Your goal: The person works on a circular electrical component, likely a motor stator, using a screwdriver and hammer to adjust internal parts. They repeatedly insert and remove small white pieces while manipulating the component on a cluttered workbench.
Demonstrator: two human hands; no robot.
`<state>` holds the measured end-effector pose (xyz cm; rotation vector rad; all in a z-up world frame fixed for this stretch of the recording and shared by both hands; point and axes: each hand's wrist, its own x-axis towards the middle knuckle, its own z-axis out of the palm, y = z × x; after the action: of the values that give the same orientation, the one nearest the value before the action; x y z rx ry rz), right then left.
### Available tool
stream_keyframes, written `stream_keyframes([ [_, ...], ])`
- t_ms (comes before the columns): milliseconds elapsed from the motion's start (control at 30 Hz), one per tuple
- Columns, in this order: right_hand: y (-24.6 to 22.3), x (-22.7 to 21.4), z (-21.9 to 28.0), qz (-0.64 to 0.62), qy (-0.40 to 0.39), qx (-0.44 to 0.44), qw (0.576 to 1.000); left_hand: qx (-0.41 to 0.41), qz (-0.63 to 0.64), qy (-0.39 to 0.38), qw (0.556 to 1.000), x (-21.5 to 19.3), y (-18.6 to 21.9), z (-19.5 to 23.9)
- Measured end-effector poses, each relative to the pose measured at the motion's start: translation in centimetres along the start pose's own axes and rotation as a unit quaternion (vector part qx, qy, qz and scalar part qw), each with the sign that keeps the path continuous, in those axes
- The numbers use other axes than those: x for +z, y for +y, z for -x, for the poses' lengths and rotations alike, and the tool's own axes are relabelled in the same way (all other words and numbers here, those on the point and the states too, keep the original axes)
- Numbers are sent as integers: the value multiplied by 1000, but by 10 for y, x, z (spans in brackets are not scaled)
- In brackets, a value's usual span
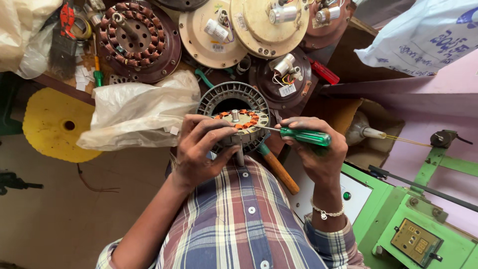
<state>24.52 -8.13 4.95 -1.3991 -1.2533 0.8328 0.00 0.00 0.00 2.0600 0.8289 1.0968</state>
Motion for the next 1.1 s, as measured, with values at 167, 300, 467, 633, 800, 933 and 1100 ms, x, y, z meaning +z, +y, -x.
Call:
stream_keyframes([
  [167, -10, -1, -7, 25, -25, 42, 999, -3, -6, 7, 1000, 12, -2, 3],
  [300, -11, -2, -11, 61, -52, 37, 996, 2, 33, 9, 999, 16, -9, 5],
  [467, -10, 4, -9, 45, -54, 54, 996, 0, 83, 12, 996, 22, -15, 9],
  [633, -24, 20, -15, 75, -51, 27, 996, 21, 93, -7, 995, 24, -20, 8],
  [800, -31, 21, -23, 133, -66, 78, 986, 40, 100, 6, 994, 27, -26, 14],
  [933, -31, 25, -17, 78, -48, 76, 993, 55, 104, 1, 993, 26, -33, 14],
  [1100, -15, 33, -8, 21, 6, 101, 995, 47, 118, -12, 992, 22, -36, 11],
])
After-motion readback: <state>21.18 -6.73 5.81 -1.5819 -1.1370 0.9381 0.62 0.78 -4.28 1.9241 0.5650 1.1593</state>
